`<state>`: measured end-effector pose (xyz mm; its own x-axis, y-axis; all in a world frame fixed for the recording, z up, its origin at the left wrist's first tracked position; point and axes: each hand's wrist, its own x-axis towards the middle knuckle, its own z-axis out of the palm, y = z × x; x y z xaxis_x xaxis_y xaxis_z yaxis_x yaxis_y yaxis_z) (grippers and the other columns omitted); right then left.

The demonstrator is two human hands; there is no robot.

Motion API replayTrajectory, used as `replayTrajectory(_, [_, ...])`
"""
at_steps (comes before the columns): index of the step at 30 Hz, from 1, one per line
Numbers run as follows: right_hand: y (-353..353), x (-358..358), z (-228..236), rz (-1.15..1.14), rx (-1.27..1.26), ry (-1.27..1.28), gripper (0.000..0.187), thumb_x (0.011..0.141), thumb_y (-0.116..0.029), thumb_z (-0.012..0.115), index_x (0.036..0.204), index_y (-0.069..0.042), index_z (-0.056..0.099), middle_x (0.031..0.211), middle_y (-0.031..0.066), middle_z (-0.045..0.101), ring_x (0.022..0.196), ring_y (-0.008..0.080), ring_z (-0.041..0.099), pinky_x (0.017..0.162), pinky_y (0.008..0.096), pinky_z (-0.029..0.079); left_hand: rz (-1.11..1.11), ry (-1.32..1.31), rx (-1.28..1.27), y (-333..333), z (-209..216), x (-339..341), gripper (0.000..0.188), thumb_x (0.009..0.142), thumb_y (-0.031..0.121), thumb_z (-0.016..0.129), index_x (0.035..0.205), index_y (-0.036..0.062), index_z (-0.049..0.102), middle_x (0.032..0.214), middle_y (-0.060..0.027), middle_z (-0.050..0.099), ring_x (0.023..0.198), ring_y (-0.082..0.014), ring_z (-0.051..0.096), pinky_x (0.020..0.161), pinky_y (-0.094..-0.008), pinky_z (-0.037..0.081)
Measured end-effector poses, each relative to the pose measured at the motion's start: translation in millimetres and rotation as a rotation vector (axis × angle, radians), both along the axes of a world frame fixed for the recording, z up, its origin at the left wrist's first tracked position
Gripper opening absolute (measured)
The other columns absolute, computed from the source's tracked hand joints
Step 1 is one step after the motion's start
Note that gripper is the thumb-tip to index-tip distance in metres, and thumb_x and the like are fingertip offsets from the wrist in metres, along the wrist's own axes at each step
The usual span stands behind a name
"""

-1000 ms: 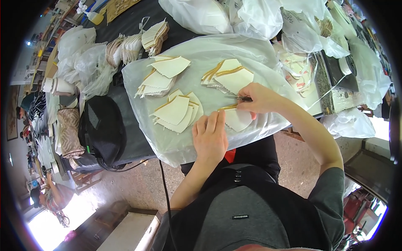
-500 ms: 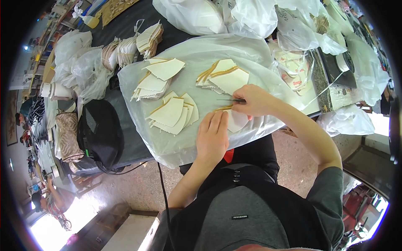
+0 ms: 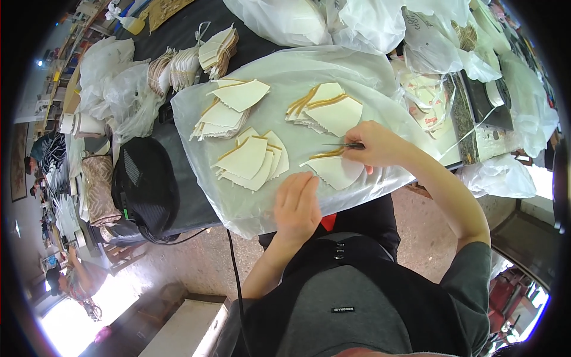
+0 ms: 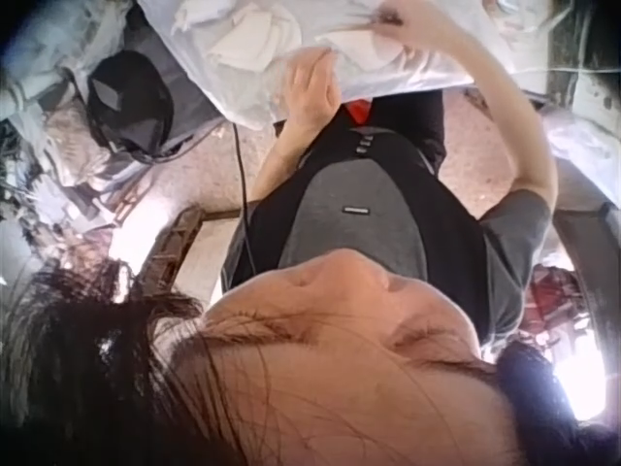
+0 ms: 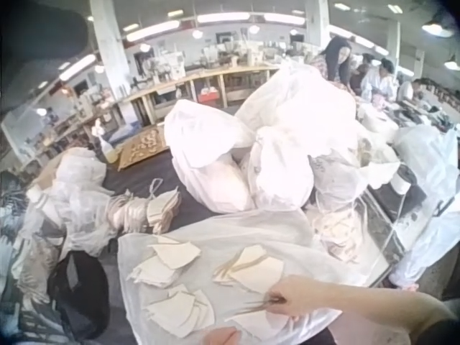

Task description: Trimming the edges of shoe material components with hand shears.

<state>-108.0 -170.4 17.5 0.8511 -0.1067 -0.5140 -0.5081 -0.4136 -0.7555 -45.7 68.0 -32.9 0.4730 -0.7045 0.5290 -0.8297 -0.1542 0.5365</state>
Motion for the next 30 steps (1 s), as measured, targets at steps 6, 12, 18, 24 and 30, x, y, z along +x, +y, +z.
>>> replayTrajectory(6, [-1, 0, -1, 0.003, 0.0, 0.002, 0.021, 0.088, -0.014, 0.063, 0.076, 0.003, 0.063, 0.06, 0.0094, 0.063, 0.048, 0.017, 0.065, 0.048, 0.0286, 0.049, -0.053, -0.023, 0.11, -16, -7, -5, 0.042, 0.076, -0.006, 0.057, 0.118, -0.0037, 0.062, 0.121, -0.0168, 0.062, 0.109, -0.0355, 0.059, 0.094, -0.0451, 0.049])
replayTrajectory(12, [-3, -2, -1, 0.022, 0.007, 0.007, 0.02, 0.088, -0.015, 0.063, 0.079, 0.003, 0.064, 0.061, 0.0089, 0.063, 0.049, 0.0162, 0.066, 0.05, 0.0283, 0.049, -0.073, -0.047, 0.294, -26, 2, -5, 0.049, 0.077, 0.001, 0.06, 0.126, 0.001, 0.06, 0.128, -0.0099, 0.058, 0.111, -0.0305, 0.054, 0.095, -0.0426, 0.044])
replayTrajectory(18, [-12, -8, -2, 0.0, 0.037, -0.009, 0.019, 0.086, -0.013, 0.062, 0.08, 0.006, 0.064, 0.067, 0.0127, 0.066, 0.052, 0.0193, 0.068, 0.051, 0.0318, 0.052, -0.036, -0.147, 0.314, -29, -2, -6, 0.055, 0.075, 0.002, 0.063, 0.129, 0.0083, 0.061, 0.123, -0.0058, 0.058, 0.106, -0.0275, 0.054, 0.091, -0.0413, 0.044])
replayTrajectory(24, [-19, -7, -2, 0.047, 0.018, 0.03, 0.015, 0.088, -0.01, 0.064, 0.082, 0.003, 0.063, 0.067, 0.0084, 0.064, 0.052, 0.0164, 0.067, 0.051, 0.0291, 0.05, -0.079, -0.345, 0.399, -37, 11, -2, 0.05, 0.078, 0.011, 0.06, 0.127, 0.0094, 0.06, 0.112, -0.0071, 0.057, 0.099, -0.0266, 0.056, 0.084, -0.0388, 0.046])
replayTrajectory(30, [-27, -8, -5, 0.09, -0.004, -0.018, 0.017, 0.089, -0.012, 0.063, 0.08, 0.002, 0.063, 0.066, 0.0077, 0.065, 0.053, 0.016, 0.067, 0.05, 0.029, 0.05, -0.094, -0.397, 0.424, -38, 11, -3, 0.049, 0.079, 0.013, 0.06, 0.128, 0.0103, 0.06, 0.109, -0.0081, 0.057, 0.096, -0.0266, 0.056, 0.082, -0.0381, 0.046])
